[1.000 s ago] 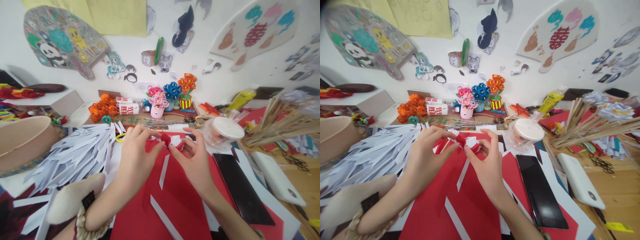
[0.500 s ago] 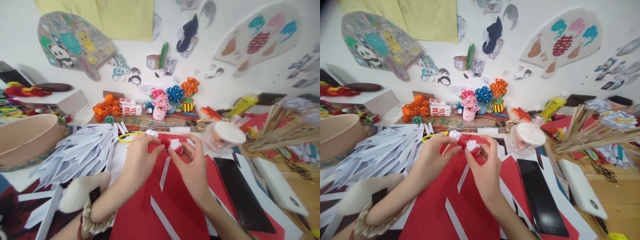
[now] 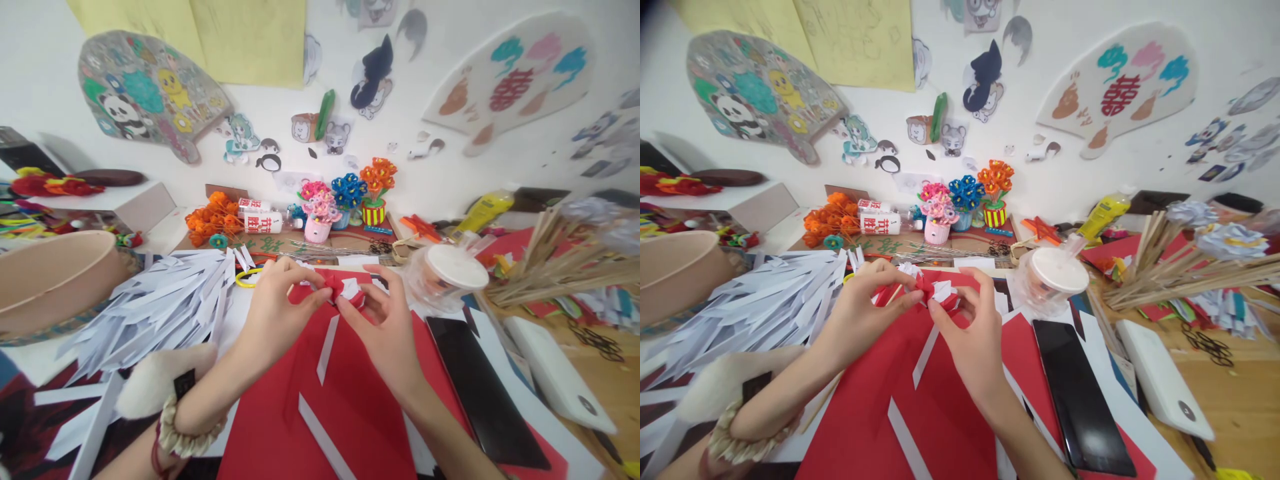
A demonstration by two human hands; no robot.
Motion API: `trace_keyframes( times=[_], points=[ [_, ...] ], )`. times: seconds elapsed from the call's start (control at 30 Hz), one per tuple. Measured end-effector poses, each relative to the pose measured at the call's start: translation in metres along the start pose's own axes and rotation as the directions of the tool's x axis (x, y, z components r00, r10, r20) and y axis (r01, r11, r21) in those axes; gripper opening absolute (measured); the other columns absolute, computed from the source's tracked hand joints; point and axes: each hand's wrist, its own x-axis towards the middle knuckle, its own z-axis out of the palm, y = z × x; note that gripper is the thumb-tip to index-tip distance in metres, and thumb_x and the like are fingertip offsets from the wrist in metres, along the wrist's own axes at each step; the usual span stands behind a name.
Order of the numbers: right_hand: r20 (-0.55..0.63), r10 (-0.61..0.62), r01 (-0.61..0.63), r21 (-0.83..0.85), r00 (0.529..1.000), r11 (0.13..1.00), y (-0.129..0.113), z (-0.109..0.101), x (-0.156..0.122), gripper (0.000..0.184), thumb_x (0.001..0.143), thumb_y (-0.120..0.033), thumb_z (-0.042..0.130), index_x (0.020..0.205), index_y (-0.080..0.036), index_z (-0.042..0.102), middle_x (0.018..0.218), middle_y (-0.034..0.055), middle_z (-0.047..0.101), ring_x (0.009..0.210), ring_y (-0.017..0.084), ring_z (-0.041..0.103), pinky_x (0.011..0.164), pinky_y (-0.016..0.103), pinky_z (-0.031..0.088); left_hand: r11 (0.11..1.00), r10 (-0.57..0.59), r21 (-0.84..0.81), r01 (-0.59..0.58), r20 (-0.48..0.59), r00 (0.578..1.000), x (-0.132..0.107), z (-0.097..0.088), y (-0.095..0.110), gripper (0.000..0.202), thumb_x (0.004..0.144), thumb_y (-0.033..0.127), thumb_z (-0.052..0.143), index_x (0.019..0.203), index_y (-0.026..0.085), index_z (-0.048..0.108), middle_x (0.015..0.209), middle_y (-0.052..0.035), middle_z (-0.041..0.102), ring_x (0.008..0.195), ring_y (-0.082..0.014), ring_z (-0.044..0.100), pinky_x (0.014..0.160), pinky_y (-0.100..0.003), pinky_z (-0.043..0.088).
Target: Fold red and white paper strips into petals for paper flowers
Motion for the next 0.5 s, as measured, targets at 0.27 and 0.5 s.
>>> trace_keyframes(
  times=[0.27,0.5],
  points=[
    [0.153,0.069,-0.096,0.174,0.986,0.98,-0.004,-0.007,0.0061,0.054,0.077,-0.031,0.078,0.121,-0.03,0.047,0.081,-0.0048,0.07,0.081,0.017,0.071,0.078,0.032,0.057,0.981,-0.033,-0.19,0.051,0.096,0.995,0.0053,-0.009,-0.0001,0.008,0.077,0.018,0.071,0.07,0.022,0.072,0.078,-0.0005,0.067,0.076,-0.0184,0.058,0.073,-0.034,0.042],
    [0.186,0.086,-0.12,0.181,0.979,0.976,-0.0022,-0.0066,0.0065,0.058,0.076,-0.035,0.08,0.123,-0.029,0.046,0.087,-0.0016,0.073,0.087,0.02,0.073,0.085,0.036,0.057,0.983,-0.076,-0.164,0.089,0.085,0.994,0.002,-0.0047,0.0029,0.012,0.081,0.022,0.063,0.071,0.023,0.069,0.081,-0.0012,0.07,0.079,-0.0198,0.058,0.071,-0.034,0.043]
  ],
)
